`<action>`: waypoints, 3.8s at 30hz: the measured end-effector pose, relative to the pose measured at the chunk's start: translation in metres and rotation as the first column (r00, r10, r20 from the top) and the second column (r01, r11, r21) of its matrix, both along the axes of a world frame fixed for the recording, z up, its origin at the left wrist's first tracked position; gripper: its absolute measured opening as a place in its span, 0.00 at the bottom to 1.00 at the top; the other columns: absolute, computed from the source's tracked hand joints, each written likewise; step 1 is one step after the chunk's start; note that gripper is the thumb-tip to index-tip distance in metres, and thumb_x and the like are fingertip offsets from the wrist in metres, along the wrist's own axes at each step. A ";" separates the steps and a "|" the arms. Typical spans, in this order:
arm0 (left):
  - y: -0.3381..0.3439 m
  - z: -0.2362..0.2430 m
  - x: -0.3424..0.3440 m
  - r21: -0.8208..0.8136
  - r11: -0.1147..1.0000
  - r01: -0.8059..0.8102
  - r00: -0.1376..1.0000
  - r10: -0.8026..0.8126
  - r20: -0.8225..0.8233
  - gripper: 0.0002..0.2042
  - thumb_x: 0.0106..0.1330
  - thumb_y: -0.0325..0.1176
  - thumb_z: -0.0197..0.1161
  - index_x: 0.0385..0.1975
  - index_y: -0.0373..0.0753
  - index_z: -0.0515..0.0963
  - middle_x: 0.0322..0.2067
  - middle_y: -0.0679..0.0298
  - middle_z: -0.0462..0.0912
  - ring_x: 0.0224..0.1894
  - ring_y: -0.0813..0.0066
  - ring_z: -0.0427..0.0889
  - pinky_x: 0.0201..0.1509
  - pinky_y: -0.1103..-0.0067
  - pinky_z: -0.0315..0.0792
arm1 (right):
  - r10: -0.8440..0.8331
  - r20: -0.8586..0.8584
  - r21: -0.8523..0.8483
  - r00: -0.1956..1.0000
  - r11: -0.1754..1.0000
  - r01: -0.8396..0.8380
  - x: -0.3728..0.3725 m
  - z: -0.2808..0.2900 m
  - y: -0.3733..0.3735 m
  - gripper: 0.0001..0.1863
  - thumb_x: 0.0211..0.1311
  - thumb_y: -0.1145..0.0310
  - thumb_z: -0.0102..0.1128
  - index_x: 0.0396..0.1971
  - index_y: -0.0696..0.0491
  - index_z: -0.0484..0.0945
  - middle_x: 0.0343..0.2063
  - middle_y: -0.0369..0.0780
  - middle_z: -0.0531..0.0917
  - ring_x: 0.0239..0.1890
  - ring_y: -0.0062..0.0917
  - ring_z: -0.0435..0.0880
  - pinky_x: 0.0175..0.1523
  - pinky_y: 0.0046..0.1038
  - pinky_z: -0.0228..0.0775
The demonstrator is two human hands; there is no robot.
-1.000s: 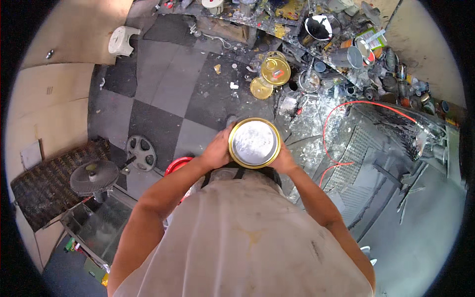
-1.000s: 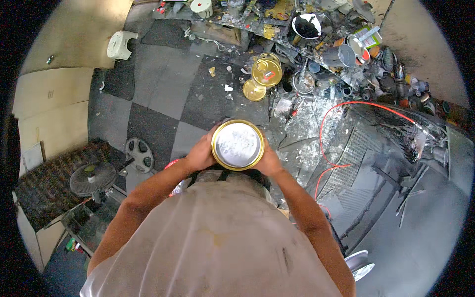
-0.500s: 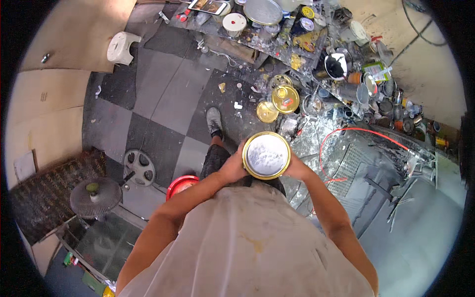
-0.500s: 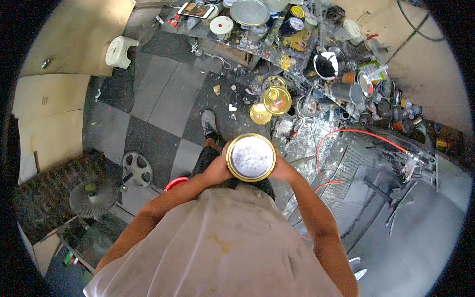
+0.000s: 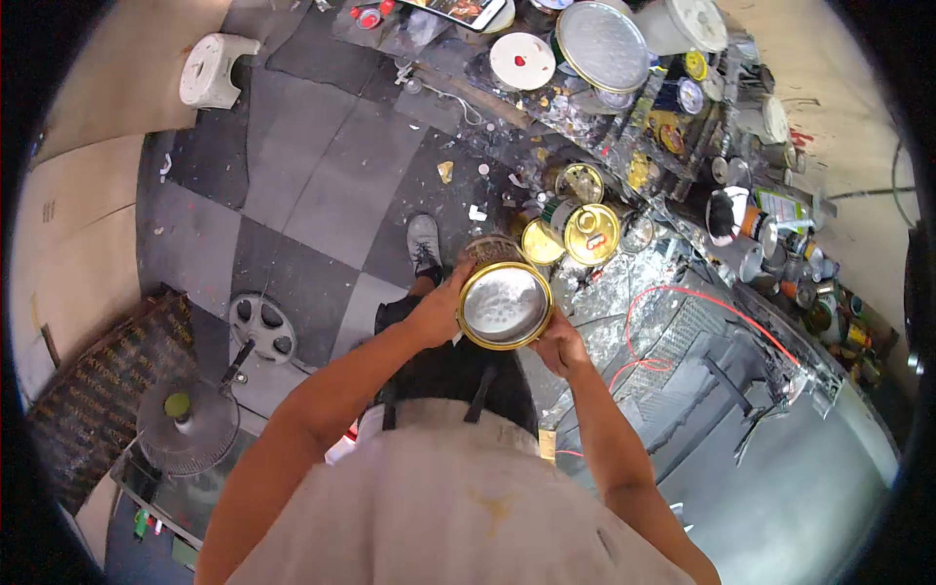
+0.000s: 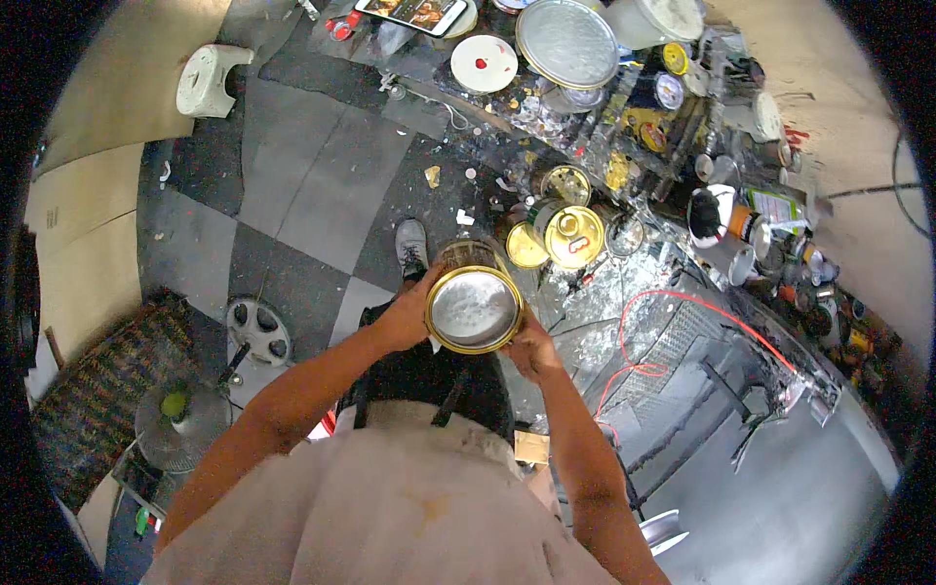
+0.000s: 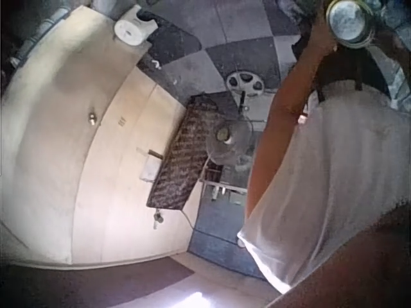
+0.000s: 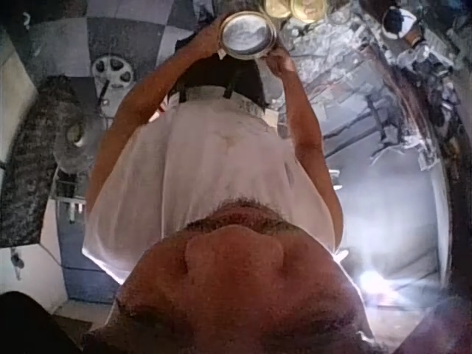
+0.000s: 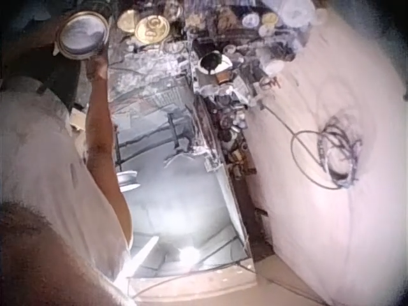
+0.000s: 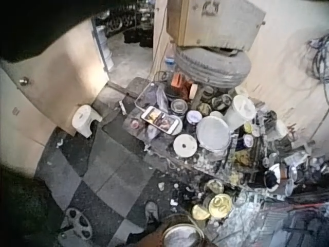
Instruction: Opening a paint can, mixing paint with a stirrer, and preparing a spray gun for painting a wheel rim.
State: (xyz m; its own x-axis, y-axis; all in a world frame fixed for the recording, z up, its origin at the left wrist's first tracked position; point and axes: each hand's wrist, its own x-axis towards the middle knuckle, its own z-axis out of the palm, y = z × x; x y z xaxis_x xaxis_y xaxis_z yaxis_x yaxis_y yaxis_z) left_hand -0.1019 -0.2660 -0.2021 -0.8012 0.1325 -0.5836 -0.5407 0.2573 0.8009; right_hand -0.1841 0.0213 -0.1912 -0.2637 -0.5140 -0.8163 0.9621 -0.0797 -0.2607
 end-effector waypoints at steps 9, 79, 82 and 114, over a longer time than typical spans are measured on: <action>-0.034 -0.168 -0.065 -0.207 0.974 -0.091 0.985 0.118 0.123 0.41 0.68 0.26 0.60 0.79 0.45 0.47 0.47 0.30 0.82 0.54 0.35 0.81 0.57 0.54 0.75 | -0.018 0.022 0.285 1.000 0.959 0.011 -0.059 -0.183 -0.077 0.38 0.81 0.38 0.32 0.76 0.51 0.59 0.75 0.41 0.65 0.74 0.36 0.66 0.75 0.45 0.61; -0.074 -0.083 0.097 0.264 0.666 0.698 0.463 -0.701 0.543 0.27 0.75 0.50 0.52 0.63 0.37 0.77 0.57 0.42 0.81 0.58 0.48 0.81 0.65 0.62 0.71 | 0.308 -0.094 0.786 0.947 0.606 -0.119 0.374 -0.002 0.100 0.41 0.66 0.32 0.55 0.64 0.51 0.79 0.59 0.52 0.83 0.65 0.45 0.79 0.69 0.41 0.68; -0.101 -0.088 0.106 0.283 0.725 0.628 0.422 -0.623 0.659 0.26 0.75 0.49 0.51 0.63 0.37 0.78 0.57 0.42 0.81 0.58 0.49 0.81 0.64 0.62 0.72 | 0.299 -0.119 0.795 0.947 0.600 -0.090 0.389 0.009 0.086 0.37 0.68 0.35 0.55 0.63 0.50 0.80 0.58 0.51 0.84 0.63 0.45 0.80 0.68 0.43 0.69; 0.424 0.069 0.158 -0.427 -0.226 0.875 -0.292 -0.952 -0.096 0.21 0.72 0.38 0.54 0.62 0.44 0.79 0.55 0.45 0.84 0.57 0.45 0.83 0.62 0.62 0.75 | -0.362 -0.346 0.809 0.865 0.352 0.471 0.648 -0.042 0.295 0.35 0.63 0.43 0.66 0.60 0.54 0.82 0.43 0.48 0.89 0.38 0.36 0.88 0.46 0.36 0.80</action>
State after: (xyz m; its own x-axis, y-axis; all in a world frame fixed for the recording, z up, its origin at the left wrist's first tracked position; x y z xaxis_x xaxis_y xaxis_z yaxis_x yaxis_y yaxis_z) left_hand 0.0561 0.1576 -0.1336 0.1252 0.8542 -0.5046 0.6917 0.2895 0.6616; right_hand 0.4637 0.3167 -0.2336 -0.3303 0.6195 -0.7121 0.8398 -0.1516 -0.5214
